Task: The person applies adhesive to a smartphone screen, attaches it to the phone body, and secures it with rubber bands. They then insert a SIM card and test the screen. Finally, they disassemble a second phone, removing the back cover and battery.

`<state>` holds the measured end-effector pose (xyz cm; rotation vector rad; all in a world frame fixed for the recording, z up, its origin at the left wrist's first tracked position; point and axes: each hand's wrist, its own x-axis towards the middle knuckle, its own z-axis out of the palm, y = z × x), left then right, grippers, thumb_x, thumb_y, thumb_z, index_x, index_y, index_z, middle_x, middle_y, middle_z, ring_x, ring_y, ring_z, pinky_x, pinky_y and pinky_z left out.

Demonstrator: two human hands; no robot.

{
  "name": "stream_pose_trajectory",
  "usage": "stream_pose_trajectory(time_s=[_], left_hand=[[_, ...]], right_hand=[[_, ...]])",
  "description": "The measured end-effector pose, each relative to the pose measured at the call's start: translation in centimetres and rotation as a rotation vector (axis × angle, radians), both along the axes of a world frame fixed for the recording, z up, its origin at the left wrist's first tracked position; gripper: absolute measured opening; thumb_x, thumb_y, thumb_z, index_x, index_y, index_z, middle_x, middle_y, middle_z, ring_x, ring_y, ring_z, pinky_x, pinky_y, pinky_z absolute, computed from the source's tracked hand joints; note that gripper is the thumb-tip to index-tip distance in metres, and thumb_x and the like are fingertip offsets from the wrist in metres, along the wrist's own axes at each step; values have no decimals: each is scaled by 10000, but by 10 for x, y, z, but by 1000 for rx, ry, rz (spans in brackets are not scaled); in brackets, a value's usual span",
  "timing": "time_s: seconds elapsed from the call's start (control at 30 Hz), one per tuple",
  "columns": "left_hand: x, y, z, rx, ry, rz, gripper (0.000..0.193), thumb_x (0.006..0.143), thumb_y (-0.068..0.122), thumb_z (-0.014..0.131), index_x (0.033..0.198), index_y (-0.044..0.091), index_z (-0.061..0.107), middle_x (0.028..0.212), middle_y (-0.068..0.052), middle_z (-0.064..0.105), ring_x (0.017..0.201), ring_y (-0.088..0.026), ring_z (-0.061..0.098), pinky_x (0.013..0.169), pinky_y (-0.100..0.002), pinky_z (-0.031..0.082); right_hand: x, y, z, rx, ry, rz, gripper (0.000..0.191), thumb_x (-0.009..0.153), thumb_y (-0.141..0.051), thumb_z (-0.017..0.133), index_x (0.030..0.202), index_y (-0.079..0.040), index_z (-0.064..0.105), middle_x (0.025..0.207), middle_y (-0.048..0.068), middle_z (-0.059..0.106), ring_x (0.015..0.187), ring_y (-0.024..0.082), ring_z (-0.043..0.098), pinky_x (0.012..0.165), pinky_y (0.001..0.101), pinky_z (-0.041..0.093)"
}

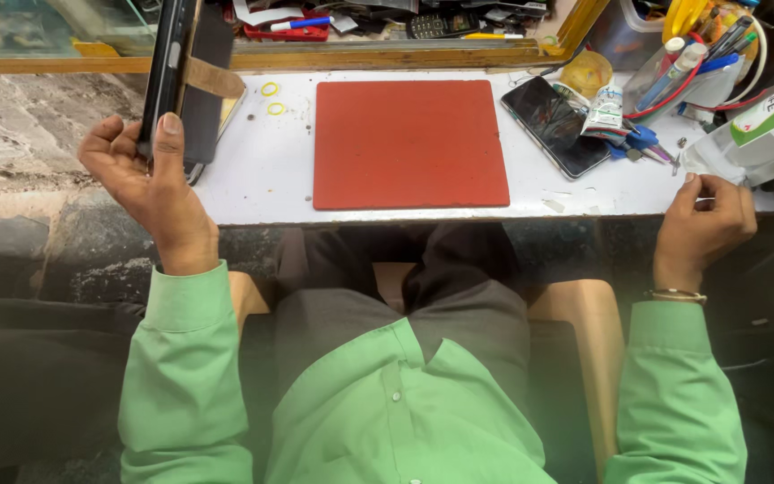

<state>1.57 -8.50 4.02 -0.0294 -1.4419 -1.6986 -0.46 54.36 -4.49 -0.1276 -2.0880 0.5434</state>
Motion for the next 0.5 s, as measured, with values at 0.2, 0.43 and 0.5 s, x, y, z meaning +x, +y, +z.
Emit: stream_pose_trajectory(time_s=[0.2, 0.43, 0.5], left_hand=[[-1, 7, 35, 117, 59, -50, 440, 1071, 103, 803, 1298, 71, 427, 1129, -46, 515, 1078, -135, 553, 1033, -301, 514], [36, 41, 49, 146, -5, -50, 417, 1065, 181, 783, 1272, 72, 438, 1121, -63, 485, 1031, -144, 519, 945, -290, 462], [57, 87, 40, -14, 11, 36, 392, 1084, 167, 757, 1294, 56, 445, 1223, -101, 498, 1149, -171, 529, 1062, -311, 464]], right_hand=[[18, -44, 38, -83, 78, 141, 56, 1010, 90, 703, 1061, 80, 725, 1013, 132, 636, 856, 217, 660, 695, 316, 520], [56, -134, 75, -382, -73, 432, 73, 1108, -22, 742, 1097, 49, 729, 992, 102, 693, 800, 126, 633, 732, 261, 530], [72, -176, 83, -673, -232, 766, 254, 1062, -138, 741, 1260, 15, 699, 1100, 118, 696, 904, 113, 652, 822, 261, 531]])
